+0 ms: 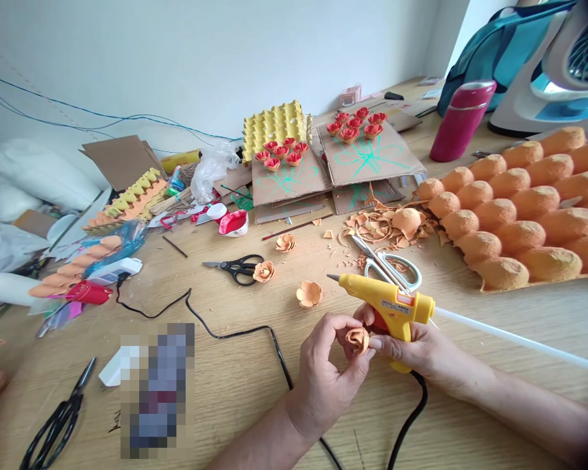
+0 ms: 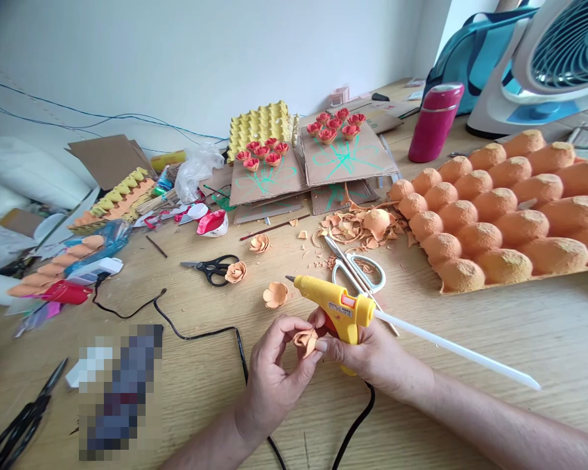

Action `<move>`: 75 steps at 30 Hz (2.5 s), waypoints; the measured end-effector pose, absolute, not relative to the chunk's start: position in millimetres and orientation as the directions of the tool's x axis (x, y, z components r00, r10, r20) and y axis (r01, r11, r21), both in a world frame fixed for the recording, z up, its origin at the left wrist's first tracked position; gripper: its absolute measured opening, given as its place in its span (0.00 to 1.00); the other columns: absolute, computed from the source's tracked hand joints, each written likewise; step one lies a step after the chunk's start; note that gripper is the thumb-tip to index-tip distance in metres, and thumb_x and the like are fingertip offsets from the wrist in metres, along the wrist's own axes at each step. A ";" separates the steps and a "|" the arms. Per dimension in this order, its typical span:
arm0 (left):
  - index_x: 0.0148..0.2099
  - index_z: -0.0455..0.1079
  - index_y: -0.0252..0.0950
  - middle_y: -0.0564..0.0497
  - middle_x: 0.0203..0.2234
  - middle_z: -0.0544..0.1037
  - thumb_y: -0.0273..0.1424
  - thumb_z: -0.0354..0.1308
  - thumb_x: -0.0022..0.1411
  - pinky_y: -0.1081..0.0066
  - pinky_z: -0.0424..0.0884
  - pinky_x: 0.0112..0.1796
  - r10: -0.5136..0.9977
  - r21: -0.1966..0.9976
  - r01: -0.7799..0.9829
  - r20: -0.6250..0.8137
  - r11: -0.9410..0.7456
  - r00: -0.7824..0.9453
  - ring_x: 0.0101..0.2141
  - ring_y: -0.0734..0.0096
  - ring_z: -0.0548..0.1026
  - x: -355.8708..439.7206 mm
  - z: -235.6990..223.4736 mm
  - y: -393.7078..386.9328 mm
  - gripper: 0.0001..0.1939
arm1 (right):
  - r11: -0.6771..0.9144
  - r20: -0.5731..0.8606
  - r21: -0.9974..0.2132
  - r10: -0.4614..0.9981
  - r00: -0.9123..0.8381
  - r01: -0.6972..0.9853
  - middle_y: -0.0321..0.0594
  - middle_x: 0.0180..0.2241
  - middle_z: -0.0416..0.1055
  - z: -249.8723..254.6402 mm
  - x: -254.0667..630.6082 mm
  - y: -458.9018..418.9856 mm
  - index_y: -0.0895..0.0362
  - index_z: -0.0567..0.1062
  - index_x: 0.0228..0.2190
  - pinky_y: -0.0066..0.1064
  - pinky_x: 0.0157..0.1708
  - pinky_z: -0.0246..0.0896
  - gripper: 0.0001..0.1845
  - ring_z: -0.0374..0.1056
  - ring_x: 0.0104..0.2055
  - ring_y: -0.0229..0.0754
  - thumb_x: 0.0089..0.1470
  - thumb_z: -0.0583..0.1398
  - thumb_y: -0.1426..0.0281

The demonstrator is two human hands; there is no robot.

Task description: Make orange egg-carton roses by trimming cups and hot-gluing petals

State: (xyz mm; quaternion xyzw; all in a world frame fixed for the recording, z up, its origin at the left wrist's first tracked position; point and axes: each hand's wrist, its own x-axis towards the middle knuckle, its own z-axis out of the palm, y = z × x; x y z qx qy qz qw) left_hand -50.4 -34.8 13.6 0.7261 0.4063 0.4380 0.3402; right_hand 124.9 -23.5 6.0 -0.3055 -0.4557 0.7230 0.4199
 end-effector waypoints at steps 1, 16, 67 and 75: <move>0.45 0.66 0.38 0.55 0.30 0.73 0.23 0.61 0.61 0.80 0.72 0.33 0.890 0.851 0.294 0.357 -0.435 0.285 0.28 0.79 0.71 -50.5 12.9 -34.9 0.12 | -0.233 -0.056 -0.913 0.885 -0.461 -0.336 0.37 0.34 0.69 5.4 125.0 -23.6 0.54 0.71 0.37 0.33 0.40 0.64 0.15 0.67 0.38 0.40 0.55 0.67 0.59; 0.44 0.66 0.37 0.54 0.29 0.74 0.25 0.61 0.62 0.78 0.73 0.33 0.890 0.849 0.300 0.355 -0.435 0.285 0.28 0.77 0.72 -51.1 13.5 -35.1 0.09 | -0.260 -0.086 -0.906 0.886 -0.457 -0.334 0.37 0.34 0.69 5.7 124.0 -23.1 0.55 0.71 0.37 0.33 0.38 0.64 0.17 0.67 0.37 0.40 0.52 0.69 0.58; 0.43 0.70 0.37 0.50 0.36 0.72 0.27 0.65 0.60 0.71 0.76 0.36 0.885 0.956 -0.078 0.291 -0.282 0.363 0.34 0.72 0.74 -59.9 10.6 -26.4 0.09 | -0.315 -0.140 -0.898 0.866 -0.480 -0.307 0.37 0.28 0.70 8.7 128.7 -24.8 0.57 0.72 0.33 0.28 0.29 0.64 0.20 0.67 0.28 0.37 0.56 0.64 0.52; 0.48 0.70 0.37 0.52 0.35 0.74 0.21 0.62 0.60 0.76 0.73 0.42 0.952 0.942 0.149 0.289 -0.301 0.100 0.35 0.77 0.73 -67.6 10.9 -14.3 0.14 | -0.168 -0.120 -0.979 0.931 -0.346 -0.113 0.38 0.31 0.65 5.5 144.3 -31.3 0.54 0.71 0.33 0.31 0.34 0.63 0.18 0.64 0.33 0.40 0.61 0.58 0.51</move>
